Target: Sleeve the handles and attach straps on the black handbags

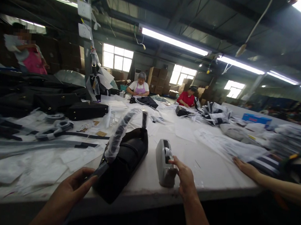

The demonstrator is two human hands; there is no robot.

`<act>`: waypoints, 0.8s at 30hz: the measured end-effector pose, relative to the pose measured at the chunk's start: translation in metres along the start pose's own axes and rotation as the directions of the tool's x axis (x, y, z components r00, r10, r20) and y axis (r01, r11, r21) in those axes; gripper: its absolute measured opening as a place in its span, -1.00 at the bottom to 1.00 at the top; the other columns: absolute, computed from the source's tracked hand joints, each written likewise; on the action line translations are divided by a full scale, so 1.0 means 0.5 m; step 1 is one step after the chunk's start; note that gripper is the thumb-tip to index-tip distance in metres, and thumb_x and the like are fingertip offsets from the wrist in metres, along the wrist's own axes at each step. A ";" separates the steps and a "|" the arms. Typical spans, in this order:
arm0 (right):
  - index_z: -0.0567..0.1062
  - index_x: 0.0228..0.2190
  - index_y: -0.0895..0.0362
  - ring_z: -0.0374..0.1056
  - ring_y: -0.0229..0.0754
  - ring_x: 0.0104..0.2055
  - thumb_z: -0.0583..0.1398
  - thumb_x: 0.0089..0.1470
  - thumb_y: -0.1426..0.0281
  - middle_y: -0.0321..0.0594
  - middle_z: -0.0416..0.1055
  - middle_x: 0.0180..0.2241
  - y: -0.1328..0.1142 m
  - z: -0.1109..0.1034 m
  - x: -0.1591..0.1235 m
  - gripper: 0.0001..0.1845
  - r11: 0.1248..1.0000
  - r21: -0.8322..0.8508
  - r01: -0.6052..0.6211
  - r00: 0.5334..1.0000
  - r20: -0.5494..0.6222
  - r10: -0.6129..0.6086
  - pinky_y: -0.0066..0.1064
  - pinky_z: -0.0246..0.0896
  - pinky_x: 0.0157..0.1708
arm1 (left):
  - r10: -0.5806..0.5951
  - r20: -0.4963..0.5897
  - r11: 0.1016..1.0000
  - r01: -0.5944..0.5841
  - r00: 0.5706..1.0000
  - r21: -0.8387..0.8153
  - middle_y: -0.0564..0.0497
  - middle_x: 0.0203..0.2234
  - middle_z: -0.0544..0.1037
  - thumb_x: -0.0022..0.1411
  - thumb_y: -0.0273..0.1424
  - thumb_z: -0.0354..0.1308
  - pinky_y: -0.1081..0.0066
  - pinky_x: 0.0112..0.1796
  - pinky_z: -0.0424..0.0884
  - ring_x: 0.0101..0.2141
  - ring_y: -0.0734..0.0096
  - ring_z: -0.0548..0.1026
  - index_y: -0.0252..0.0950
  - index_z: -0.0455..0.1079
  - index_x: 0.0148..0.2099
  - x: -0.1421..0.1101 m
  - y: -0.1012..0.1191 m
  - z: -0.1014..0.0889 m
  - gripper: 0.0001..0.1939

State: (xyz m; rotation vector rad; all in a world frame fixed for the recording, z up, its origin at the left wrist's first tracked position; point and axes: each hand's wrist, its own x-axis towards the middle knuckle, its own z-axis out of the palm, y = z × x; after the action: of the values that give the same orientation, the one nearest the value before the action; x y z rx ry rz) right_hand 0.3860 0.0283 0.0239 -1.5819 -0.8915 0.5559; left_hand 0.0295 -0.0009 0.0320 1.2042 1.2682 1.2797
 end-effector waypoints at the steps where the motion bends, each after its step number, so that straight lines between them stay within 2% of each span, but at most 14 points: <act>1: 0.68 -0.41 0.20 0.39 0.17 0.06 0.26 -0.10 -0.01 0.05 0.59 -0.18 -0.005 -0.003 -0.004 -0.49 1.000 0.016 -0.026 0.999 0.020 0.025 -0.15 0.31 -0.07 | -0.016 -0.004 1.000 0.016 1.000 -0.012 0.12 -0.57 0.49 -0.06 -0.08 0.36 0.57 -0.51 0.26 -0.53 0.47 0.36 -0.27 0.47 -0.34 0.000 0.000 0.002 -0.63; 3: 0.68 -0.40 0.18 0.29 0.15 0.16 0.27 -0.10 0.00 0.02 0.53 -0.05 -0.016 -0.012 -0.015 -0.52 0.996 0.032 -0.081 0.994 0.070 0.079 -0.16 0.24 0.04 | -0.052 -0.007 0.998 0.052 0.999 -0.035 0.15 -0.61 0.44 -0.07 -0.07 0.36 0.59 -0.58 0.18 -0.60 0.54 0.28 -0.27 0.46 -0.33 0.000 0.002 0.005 -0.61; 5: 0.68 -0.40 0.14 0.24 0.13 0.20 0.29 -0.11 0.02 -0.03 0.48 0.03 -0.028 -0.022 -0.031 -0.56 0.995 0.060 -0.081 0.995 0.070 0.077 -0.15 0.17 0.12 | -0.080 0.001 0.995 0.080 0.997 -0.058 0.19 -0.65 0.37 -0.10 -0.06 0.37 0.60 -0.62 0.10 -0.64 0.60 0.19 -0.27 0.45 -0.34 0.001 0.001 0.007 -0.58; 9: 0.67 -0.35 0.12 0.21 0.14 0.22 0.34 -0.17 0.04 -0.05 0.47 0.05 -0.047 -0.039 -0.068 -0.56 0.990 0.112 -0.081 0.996 0.055 0.076 -0.13 0.10 0.18 | -0.113 0.018 0.991 0.114 0.993 -0.074 0.23 -0.69 0.26 -0.11 -0.04 0.37 0.62 -0.65 -0.03 -0.67 0.66 0.08 -0.29 0.44 -0.32 0.002 -0.005 0.009 -0.55; 12: 0.66 -0.29 0.13 0.30 0.12 0.15 0.37 -0.20 0.03 -0.06 0.53 -0.03 -0.044 -0.043 -0.097 -0.50 0.973 0.156 -0.169 0.983 0.103 0.154 -0.17 0.24 0.08 | -0.141 0.020 0.987 0.142 0.990 -0.070 0.25 -0.70 0.21 -0.11 -0.01 0.36 0.63 -0.65 -0.06 -0.68 0.67 0.06 -0.29 0.42 -0.30 0.001 -0.010 0.007 -0.52; 15: 0.66 -0.29 0.13 0.45 0.02 -0.02 0.42 -0.27 0.03 -0.09 0.59 -0.15 -0.014 -0.040 -0.117 -0.47 0.925 0.244 -0.292 0.955 0.131 0.267 -0.30 0.37 -0.09 | -0.169 0.037 0.983 0.171 0.985 -0.068 0.26 -0.71 0.18 -0.12 0.01 0.36 0.63 -0.65 -0.08 -0.68 0.66 0.05 -0.29 0.42 -0.29 0.002 -0.019 0.003 -0.49; 18: 0.66 -0.40 0.13 0.51 -0.12 -0.27 0.51 -0.50 0.10 -0.16 0.62 -0.37 0.032 -0.032 -0.122 -0.45 0.836 0.363 -0.411 0.911 0.120 0.395 -0.42 0.41 -0.29 | -0.175 0.059 0.982 0.179 0.983 -0.058 0.26 -0.72 0.19 -0.16 0.02 0.37 0.63 -0.66 -0.06 -0.69 0.65 0.07 -0.28 0.42 -0.28 0.008 -0.030 -0.002 -0.46; 21: 0.65 -0.51 0.15 0.47 -0.20 -0.43 0.54 -0.73 0.16 -0.20 0.59 -0.51 0.070 -0.022 -0.126 -0.42 0.791 0.402 -0.462 0.877 0.073 0.475 -0.50 0.36 -0.46 | -0.196 0.081 0.977 0.202 0.977 -0.069 0.26 -0.73 0.18 -0.18 0.05 0.37 0.62 -0.68 -0.07 -0.71 0.66 0.05 -0.28 0.41 -0.28 0.010 -0.035 -0.004 -0.45; 22: 0.65 -0.51 0.16 0.46 -0.20 -0.43 0.54 -0.74 0.16 -0.19 0.58 -0.51 0.076 -0.017 -0.132 -0.41 0.797 0.384 -0.466 0.875 0.064 0.480 -0.52 0.33 -0.48 | -0.206 0.088 0.974 0.213 0.975 -0.078 0.27 -0.74 0.16 -0.17 0.05 0.36 0.63 -0.68 -0.10 -0.71 0.67 0.03 -0.28 0.41 -0.28 0.008 -0.034 -0.004 -0.45; 24: 0.66 -0.45 0.17 0.45 -0.20 -0.40 0.52 -0.61 0.10 -0.17 0.58 -0.49 0.072 -0.001 -0.155 -0.41 0.843 0.308 -0.440 0.896 0.084 0.437 -0.56 0.29 -0.49 | -0.220 0.105 0.968 0.230 0.970 -0.100 0.29 -0.74 0.13 -0.15 0.04 0.36 0.63 -0.67 -0.14 -0.72 0.69 -0.01 -0.28 0.41 -0.26 0.003 -0.027 -0.003 -0.45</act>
State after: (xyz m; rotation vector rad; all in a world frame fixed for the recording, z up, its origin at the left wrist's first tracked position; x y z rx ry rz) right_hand 0.3489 -0.0348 -0.0205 -1.4812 -0.4070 0.9846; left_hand 0.0277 0.0009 0.0185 0.9982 1.2117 1.1006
